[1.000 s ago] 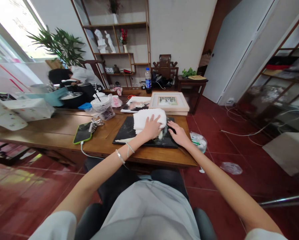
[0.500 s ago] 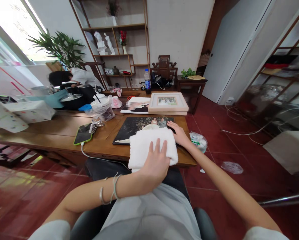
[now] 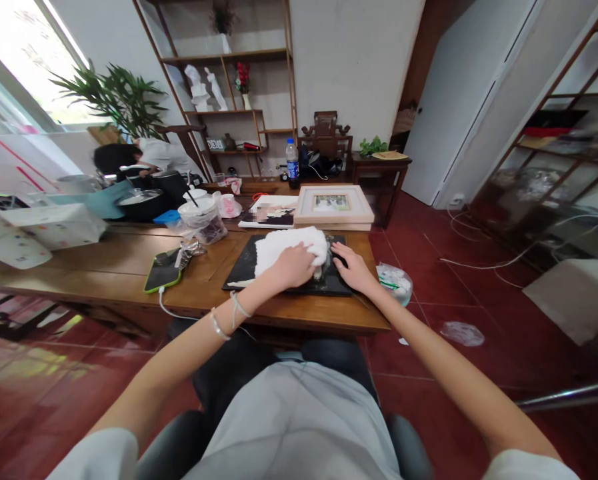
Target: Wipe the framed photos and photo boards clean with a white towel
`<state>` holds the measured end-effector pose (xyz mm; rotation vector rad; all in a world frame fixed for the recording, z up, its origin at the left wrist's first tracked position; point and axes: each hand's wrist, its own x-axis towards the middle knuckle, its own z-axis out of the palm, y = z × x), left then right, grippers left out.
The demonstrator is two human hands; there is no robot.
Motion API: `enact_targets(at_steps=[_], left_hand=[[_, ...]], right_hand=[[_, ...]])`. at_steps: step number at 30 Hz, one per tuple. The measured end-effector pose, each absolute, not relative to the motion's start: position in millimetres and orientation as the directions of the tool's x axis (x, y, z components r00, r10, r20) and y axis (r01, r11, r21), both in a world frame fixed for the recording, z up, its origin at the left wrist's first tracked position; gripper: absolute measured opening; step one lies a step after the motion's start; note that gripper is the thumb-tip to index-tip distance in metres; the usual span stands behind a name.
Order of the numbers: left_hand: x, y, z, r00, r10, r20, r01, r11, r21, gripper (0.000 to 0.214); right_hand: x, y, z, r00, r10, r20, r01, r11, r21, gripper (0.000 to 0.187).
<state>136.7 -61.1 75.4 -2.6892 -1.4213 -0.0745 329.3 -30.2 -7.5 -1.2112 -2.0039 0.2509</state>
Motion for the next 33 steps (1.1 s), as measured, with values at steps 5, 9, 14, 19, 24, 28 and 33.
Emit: enact_targets(at_steps=[5, 9, 14, 19, 24, 28, 33], left_hand=[[159.0, -21.7, 86.4, 0.543, 0.837, 0.067, 0.838, -0.546, 0.018, 0.038], [183.0, -18.3, 91.9, 0.575, 0.816, 0.058, 0.816, -0.578, 0.035, 0.038], [183.4, -21.9, 90.9, 0.542, 0.835, 0.096, 0.838, -0.545, 0.008, 0.04], [155.3, -22.3, 82.8, 0.498, 0.86, 0.111, 0.867, -0.497, -0.039, 0.037], [106.2, -29.0, 69.8, 0.411, 0.904, 0.119, 0.912, -0.405, -0.067, 0.034], [59.2, -40.9, 60.3, 0.336, 0.931, 0.142, 0.942, -0.329, -0.069, 0.036], [32.2, -52.5, 51.6, 0.213, 0.967, 0.141, 0.977, -0.209, -0.045, 0.036]], right_hand=[[329.6, -30.8, -6.8, -0.258, 0.82, 0.51, 0.672, 0.532, -0.515, 0.036], [328.6, -30.7, -4.5, -0.258, 0.83, 0.494, 0.689, 0.517, -0.509, 0.032], [326.6, -32.4, -2.1, -0.256, 0.826, 0.502, 0.668, 0.527, -0.526, 0.036], [328.1, -32.6, -3.7, -0.235, 0.826, 0.513, 0.642, 0.528, -0.556, 0.038], [327.1, -31.8, -4.7, -0.225, 0.831, 0.509, 0.642, 0.519, -0.564, 0.035], [322.4, -33.8, -3.3, -0.216, 0.84, 0.499, 0.652, 0.504, -0.566, 0.035], [323.8, -35.4, -1.4, -0.208, 0.846, 0.49, 0.647, 0.495, -0.58, 0.035]])
